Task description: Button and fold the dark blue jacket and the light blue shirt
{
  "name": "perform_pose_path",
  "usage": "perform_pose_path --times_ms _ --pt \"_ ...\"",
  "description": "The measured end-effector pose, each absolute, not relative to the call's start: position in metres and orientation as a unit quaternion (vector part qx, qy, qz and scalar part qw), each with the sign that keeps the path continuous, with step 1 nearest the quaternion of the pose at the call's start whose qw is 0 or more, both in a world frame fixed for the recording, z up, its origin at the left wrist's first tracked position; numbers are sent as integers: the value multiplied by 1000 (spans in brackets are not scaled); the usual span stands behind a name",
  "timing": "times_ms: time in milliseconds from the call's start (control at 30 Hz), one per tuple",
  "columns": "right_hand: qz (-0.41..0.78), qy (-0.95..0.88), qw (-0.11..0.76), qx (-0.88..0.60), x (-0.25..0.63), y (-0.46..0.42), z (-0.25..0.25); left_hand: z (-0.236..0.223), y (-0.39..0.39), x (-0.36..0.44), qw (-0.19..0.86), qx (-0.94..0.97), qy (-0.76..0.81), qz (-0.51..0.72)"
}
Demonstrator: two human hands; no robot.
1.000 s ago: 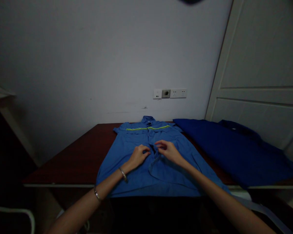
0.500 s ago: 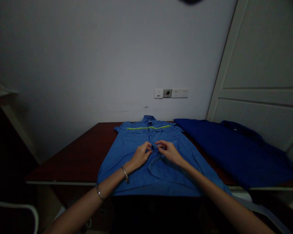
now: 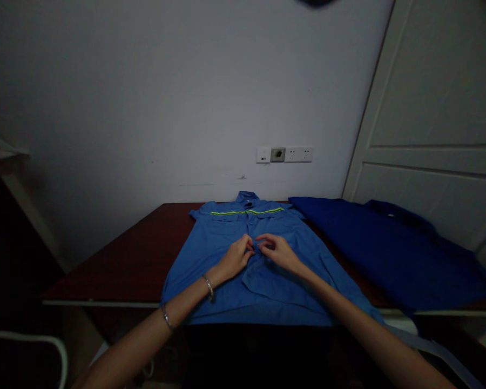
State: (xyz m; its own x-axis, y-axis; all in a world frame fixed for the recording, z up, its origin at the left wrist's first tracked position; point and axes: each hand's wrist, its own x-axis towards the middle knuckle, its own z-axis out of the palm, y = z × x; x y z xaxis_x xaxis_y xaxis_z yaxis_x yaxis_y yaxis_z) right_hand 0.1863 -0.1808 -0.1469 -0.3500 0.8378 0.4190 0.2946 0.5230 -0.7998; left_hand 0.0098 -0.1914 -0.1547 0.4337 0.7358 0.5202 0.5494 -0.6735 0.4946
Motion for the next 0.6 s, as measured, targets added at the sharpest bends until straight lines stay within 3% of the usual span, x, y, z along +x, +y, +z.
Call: perform_pose_path --times_ms 367,600 --pt "429 -729 406 -347 192 -162 -152 -153 -193 9 99 841 388 363" --pt "385 -757 410 -334 189 -165 -149 -151 -195 10 99 841 384 368"
